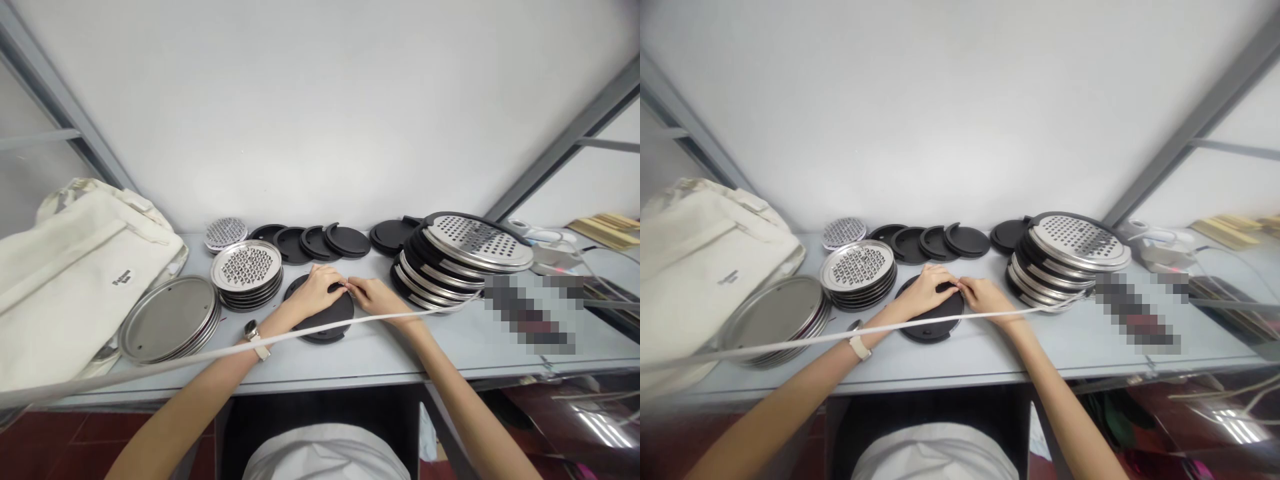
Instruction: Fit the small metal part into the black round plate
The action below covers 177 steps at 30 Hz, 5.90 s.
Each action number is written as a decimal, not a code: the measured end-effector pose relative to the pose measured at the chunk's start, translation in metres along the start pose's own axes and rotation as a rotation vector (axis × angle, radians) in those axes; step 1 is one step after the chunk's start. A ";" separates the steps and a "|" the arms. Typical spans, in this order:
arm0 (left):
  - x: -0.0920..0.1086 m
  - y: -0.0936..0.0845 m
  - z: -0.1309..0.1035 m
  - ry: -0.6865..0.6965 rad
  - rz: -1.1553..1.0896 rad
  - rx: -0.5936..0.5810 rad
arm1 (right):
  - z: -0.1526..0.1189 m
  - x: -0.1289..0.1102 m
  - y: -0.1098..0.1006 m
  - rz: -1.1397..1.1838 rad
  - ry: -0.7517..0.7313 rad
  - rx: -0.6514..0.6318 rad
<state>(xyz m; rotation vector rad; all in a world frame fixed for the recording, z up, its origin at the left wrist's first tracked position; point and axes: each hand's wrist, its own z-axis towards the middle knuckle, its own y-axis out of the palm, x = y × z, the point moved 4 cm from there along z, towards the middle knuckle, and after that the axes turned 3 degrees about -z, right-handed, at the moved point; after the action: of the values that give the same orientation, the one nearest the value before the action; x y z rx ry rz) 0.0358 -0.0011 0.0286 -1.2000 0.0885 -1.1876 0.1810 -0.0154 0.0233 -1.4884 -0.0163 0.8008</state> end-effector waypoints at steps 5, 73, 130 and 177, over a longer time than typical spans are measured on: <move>-0.001 0.001 0.000 -0.006 -0.006 -0.011 | 0.000 -0.003 -0.003 0.024 -0.007 -0.005; 0.013 -0.006 -0.004 -0.002 0.155 -0.103 | -0.002 0.005 0.005 0.215 0.030 -0.064; 0.008 -0.014 -0.009 -0.255 0.291 0.008 | -0.005 0.003 0.003 0.210 0.032 -0.014; 0.011 -0.009 -0.006 0.016 0.020 -0.079 | -0.001 0.004 0.006 0.257 -0.025 0.004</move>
<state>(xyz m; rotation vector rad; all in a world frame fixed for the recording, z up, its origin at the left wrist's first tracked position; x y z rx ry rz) 0.0310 -0.0122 0.0385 -1.2557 0.1604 -1.1858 0.1814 -0.0150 0.0163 -1.4943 0.1609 1.0255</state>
